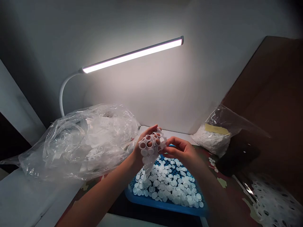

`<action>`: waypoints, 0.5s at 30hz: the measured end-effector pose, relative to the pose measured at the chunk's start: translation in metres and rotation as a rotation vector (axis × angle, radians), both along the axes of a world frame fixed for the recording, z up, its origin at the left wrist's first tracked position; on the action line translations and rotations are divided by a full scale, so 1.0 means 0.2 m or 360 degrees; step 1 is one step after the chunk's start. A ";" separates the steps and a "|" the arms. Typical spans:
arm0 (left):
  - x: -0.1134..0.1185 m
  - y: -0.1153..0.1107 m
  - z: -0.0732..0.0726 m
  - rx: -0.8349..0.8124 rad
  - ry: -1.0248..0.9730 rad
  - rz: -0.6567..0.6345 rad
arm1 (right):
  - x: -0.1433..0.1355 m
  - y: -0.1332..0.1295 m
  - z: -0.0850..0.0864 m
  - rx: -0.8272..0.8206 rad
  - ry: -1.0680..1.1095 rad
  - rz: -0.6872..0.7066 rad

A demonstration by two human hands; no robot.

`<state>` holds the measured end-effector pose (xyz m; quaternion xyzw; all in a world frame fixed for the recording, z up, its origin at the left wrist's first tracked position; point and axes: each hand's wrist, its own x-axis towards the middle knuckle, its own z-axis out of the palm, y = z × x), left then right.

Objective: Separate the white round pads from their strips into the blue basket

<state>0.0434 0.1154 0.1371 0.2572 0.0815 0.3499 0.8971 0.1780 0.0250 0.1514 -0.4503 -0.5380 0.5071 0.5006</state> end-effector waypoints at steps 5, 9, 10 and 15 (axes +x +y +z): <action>0.01 0.00 -0.02 -0.0009 -0.0072 0.0155 | 0.01 0.00 0.00 0.0108 -0.0042 0.0022; 0.00 -0.01 -0.02 0.0012 -0.0102 0.0200 | 0.02 0.00 -0.01 0.0185 -0.0023 0.0086; 0.00 -0.01 -0.02 0.0013 -0.0109 0.0211 | 0.02 0.00 -0.01 0.0205 -0.0004 0.0114; -0.02 0.00 0.00 -0.0001 -0.0058 0.0189 | 0.02 -0.01 0.00 0.0239 0.0048 0.0237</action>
